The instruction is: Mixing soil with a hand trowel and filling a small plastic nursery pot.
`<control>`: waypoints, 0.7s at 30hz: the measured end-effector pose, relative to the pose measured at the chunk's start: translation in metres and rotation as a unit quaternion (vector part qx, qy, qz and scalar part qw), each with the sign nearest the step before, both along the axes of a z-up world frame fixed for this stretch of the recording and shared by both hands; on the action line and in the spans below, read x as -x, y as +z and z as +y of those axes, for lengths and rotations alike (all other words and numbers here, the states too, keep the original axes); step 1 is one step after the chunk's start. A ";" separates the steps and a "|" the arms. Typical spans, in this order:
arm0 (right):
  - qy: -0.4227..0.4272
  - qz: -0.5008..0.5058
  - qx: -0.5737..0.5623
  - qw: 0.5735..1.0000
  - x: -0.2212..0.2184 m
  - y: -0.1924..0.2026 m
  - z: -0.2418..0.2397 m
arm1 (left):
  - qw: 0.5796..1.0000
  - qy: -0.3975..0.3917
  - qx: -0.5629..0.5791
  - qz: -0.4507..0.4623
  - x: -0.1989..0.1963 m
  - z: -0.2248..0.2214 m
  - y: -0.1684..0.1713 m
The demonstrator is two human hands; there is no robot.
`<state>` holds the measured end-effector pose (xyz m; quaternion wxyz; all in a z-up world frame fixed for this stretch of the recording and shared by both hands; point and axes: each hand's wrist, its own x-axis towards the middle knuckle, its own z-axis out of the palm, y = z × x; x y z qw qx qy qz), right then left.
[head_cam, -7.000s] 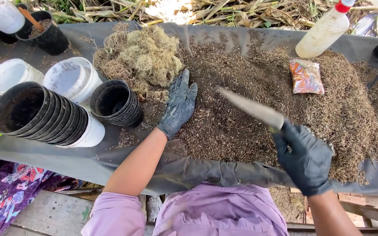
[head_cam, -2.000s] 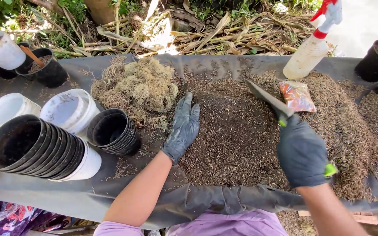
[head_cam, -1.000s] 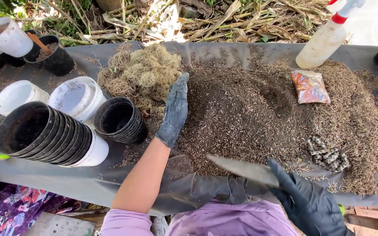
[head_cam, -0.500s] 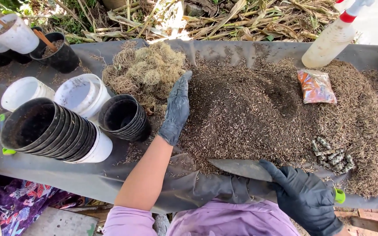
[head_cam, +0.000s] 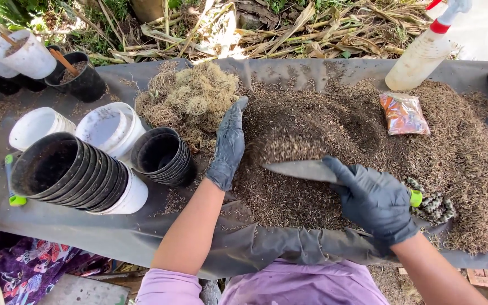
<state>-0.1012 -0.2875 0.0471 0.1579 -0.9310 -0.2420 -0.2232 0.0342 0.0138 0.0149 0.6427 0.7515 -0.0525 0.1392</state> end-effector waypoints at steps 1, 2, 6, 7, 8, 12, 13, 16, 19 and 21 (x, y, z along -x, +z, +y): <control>0.000 0.000 -0.001 1.000 -0.006 0.001 0.000 | 1.000 0.000 -0.001 0.000 0.000 -0.001 0.000; -0.014 0.009 -0.014 1.000 -0.012 0.002 0.000 | 1.000 -0.003 0.007 0.005 0.000 -0.001 0.000; -0.101 0.082 -0.047 0.990 -0.020 0.036 0.008 | 0.999 -0.014 0.030 0.021 0.002 -0.006 0.000; -0.101 0.081 -0.047 0.990 -0.024 0.037 0.000 | 0.999 -0.015 0.030 0.020 0.003 -0.007 0.000; -0.131 0.067 -0.017 0.989 -0.027 0.037 -0.007 | 0.999 -0.017 0.039 0.025 0.003 -0.008 0.000; -0.233 0.103 -0.021 0.967 -0.006 0.067 -0.016 | 0.997 -0.010 -0.067 0.027 0.012 -0.010 0.001; -0.235 0.103 -0.020 0.966 -0.001 0.059 -0.023 | 0.997 -0.012 -0.066 0.027 0.010 -0.012 -0.009; -0.240 0.031 -0.018 0.970 0.017 0.034 -0.041 | 0.993 0.043 -0.108 0.028 0.009 -0.021 -0.031; -0.307 0.014 0.097 0.947 0.034 0.006 -0.047 | 0.971 0.063 -0.229 0.004 0.016 -0.026 -0.033; -0.364 0.012 0.160 0.917 0.041 -0.012 -0.043 | 0.970 0.056 -0.231 0.045 0.023 -0.030 -0.023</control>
